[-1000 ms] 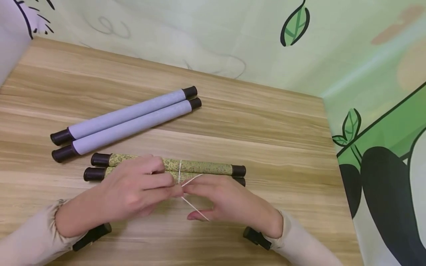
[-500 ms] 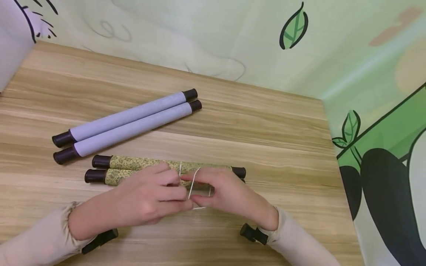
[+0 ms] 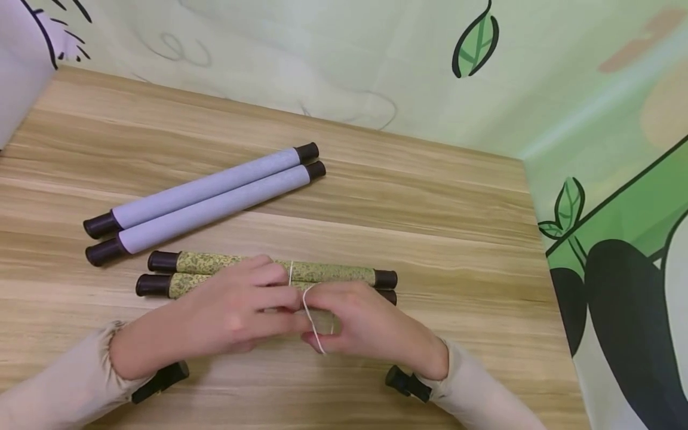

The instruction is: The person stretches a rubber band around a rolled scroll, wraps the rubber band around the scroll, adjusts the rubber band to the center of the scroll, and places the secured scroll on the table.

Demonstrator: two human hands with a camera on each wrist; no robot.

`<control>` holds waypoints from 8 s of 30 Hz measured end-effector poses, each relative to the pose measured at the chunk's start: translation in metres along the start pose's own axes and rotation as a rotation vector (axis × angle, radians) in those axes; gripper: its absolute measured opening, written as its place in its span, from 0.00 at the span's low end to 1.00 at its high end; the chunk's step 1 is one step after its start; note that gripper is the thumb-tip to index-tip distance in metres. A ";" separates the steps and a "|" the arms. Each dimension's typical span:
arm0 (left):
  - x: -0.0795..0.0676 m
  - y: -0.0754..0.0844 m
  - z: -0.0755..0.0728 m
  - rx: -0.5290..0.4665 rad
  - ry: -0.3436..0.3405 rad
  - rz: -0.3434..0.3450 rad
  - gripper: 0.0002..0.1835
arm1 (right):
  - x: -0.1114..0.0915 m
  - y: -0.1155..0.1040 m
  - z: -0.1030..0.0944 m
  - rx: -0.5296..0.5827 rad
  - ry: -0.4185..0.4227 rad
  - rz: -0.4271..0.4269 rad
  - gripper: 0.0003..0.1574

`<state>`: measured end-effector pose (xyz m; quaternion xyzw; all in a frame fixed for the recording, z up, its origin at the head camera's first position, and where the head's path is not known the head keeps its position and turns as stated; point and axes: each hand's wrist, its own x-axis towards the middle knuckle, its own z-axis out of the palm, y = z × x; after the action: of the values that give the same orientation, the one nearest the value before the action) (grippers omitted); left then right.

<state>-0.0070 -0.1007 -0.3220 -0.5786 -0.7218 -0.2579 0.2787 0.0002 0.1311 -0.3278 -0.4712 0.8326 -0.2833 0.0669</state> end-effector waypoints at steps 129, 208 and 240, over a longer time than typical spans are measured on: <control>-0.032 -0.019 -0.027 0.329 -0.423 -0.540 0.48 | -0.028 0.036 0.012 0.714 0.819 0.254 0.61; -0.041 -0.017 -0.025 0.230 -0.396 -0.156 0.20 | -0.042 0.055 -0.029 1.334 -0.122 0.278 0.23; -0.038 -0.027 -0.046 0.222 -0.435 -0.268 0.49 | -0.046 0.035 -0.008 1.284 0.544 0.002 0.37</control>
<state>-0.0224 -0.1648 -0.3175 -0.4857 -0.8586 -0.0815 0.1423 -0.0041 0.1865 -0.3469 -0.2498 0.4880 -0.8274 0.1216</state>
